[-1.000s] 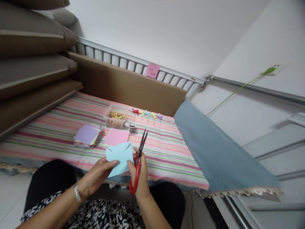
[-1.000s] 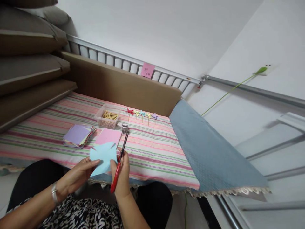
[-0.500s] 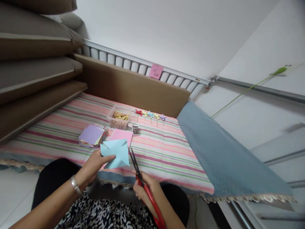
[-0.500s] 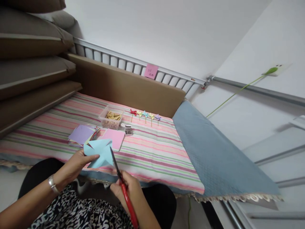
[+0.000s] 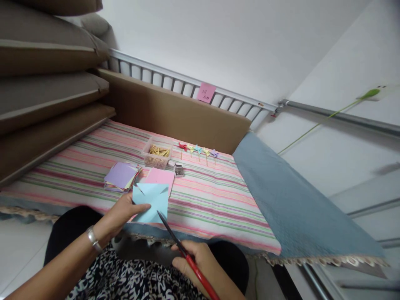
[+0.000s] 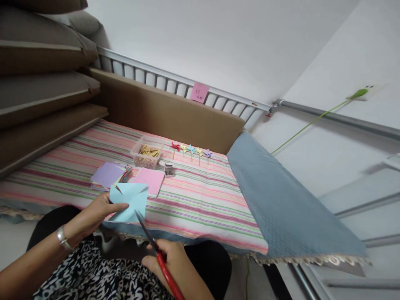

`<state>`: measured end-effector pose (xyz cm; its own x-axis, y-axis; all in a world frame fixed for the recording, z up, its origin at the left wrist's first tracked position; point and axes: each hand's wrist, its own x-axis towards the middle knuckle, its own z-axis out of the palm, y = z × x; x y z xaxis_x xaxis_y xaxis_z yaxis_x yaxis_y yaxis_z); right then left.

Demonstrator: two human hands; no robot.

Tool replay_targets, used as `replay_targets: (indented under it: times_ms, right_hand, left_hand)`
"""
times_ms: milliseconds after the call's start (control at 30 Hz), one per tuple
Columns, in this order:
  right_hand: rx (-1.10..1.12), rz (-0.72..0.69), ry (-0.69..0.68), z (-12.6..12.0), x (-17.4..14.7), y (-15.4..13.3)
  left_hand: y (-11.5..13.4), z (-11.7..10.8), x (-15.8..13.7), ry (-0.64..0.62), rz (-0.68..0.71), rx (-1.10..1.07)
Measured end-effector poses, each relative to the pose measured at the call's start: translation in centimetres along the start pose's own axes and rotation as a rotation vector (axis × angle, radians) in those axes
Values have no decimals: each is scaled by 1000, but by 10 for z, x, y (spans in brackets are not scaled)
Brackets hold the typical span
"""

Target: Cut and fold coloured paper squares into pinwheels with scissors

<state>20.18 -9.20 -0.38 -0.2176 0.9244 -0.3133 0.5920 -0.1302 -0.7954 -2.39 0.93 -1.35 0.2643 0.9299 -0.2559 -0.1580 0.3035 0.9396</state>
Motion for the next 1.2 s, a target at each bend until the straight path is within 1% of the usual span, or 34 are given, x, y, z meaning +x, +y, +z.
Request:
replay_targets:
  times_ms: [600,800,1200]
  right_hand:
    - [14,-7,40,7,6,4]
    - [27,-18,34,7,7,5]
    - [32,17,35,7,5,2]
  left_hand:
    - [-3,1,1,-40,18,42]
    - [-3,1,2,-42,15,50]
    - [-6,0,2,-20,31,51]
